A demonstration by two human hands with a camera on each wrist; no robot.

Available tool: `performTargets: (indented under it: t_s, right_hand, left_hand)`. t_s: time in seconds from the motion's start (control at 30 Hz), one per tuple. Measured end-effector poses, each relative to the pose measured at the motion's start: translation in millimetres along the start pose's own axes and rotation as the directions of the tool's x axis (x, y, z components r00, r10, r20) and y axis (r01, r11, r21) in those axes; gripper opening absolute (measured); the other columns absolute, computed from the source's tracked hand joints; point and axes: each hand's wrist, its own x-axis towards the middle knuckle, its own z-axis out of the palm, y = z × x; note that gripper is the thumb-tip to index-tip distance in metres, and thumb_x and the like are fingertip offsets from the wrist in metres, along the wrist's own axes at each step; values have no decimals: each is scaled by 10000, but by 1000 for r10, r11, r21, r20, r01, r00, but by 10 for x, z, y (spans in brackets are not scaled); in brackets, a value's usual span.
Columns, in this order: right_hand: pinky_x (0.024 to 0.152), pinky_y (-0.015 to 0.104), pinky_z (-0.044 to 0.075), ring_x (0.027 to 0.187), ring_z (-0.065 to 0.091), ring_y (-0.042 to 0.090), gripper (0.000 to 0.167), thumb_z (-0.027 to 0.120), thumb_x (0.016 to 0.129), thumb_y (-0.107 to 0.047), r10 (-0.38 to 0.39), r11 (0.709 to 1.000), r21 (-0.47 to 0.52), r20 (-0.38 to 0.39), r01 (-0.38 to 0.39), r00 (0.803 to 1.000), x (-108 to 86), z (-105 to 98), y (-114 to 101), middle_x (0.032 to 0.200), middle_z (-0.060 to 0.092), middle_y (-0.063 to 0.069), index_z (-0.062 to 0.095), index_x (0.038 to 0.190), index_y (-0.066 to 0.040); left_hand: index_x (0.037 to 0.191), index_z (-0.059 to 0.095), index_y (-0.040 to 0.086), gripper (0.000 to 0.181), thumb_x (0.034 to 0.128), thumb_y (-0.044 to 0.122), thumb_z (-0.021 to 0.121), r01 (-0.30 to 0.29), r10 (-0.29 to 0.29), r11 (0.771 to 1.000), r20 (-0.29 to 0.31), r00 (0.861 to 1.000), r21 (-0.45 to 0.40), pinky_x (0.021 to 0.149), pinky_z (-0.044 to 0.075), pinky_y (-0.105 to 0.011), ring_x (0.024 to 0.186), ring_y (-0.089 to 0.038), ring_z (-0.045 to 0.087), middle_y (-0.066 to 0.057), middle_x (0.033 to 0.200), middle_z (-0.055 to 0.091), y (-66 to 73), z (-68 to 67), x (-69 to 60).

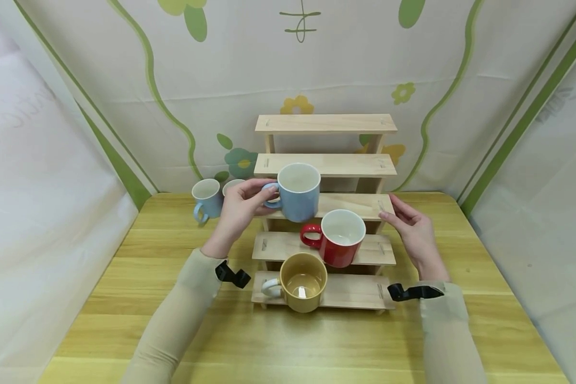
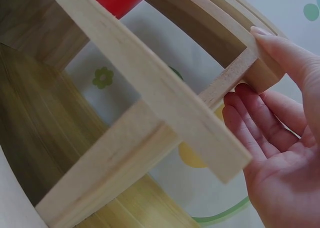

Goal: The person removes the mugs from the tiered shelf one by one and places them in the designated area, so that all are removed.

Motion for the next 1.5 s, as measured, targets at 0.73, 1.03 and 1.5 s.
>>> performTargets:
  t_s: [0.73, 1.03, 1.5]
  right_hand:
    - [976, 186, 476, 1184, 597, 47, 562, 666, 956, 66, -8, 999, 37, 11, 8, 1000, -9, -21, 36, 1472, 545, 1, 470, 1479, 8]
    - [976, 185, 477, 1189, 594, 44, 565, 659, 961, 66, -19, 999, 34, 16, 19, 1000, -4, -26, 25, 1482, 535, 6, 458, 1487, 14]
    - [976, 181, 475, 1192, 586, 37, 554, 675, 957, 47, -16, 1000, 23, 11, 16, 1000, -3, -10, 12, 1472, 545, 3, 484, 1475, -2]
  left_hand:
    - [1115, 752, -15, 222, 926, 99, 774, -171, 169, 985, -79, 982, -15, 727, 628, -458, 927, -370, 725, -111, 1059, 753, -70, -24, -151]
    - [1077, 739, -70, 200, 925, 58, 761, -253, 247, 967, -173, 953, -12, 737, 619, -480, 903, -419, 720, -151, 1006, 753, 22, -149, -253]
    - [1113, 729, -50, 221, 939, 85, 752, -266, 252, 963, -243, 937, -30, 778, 609, -467, 952, -324, 733, -161, 1085, 742, 64, -465, -450]
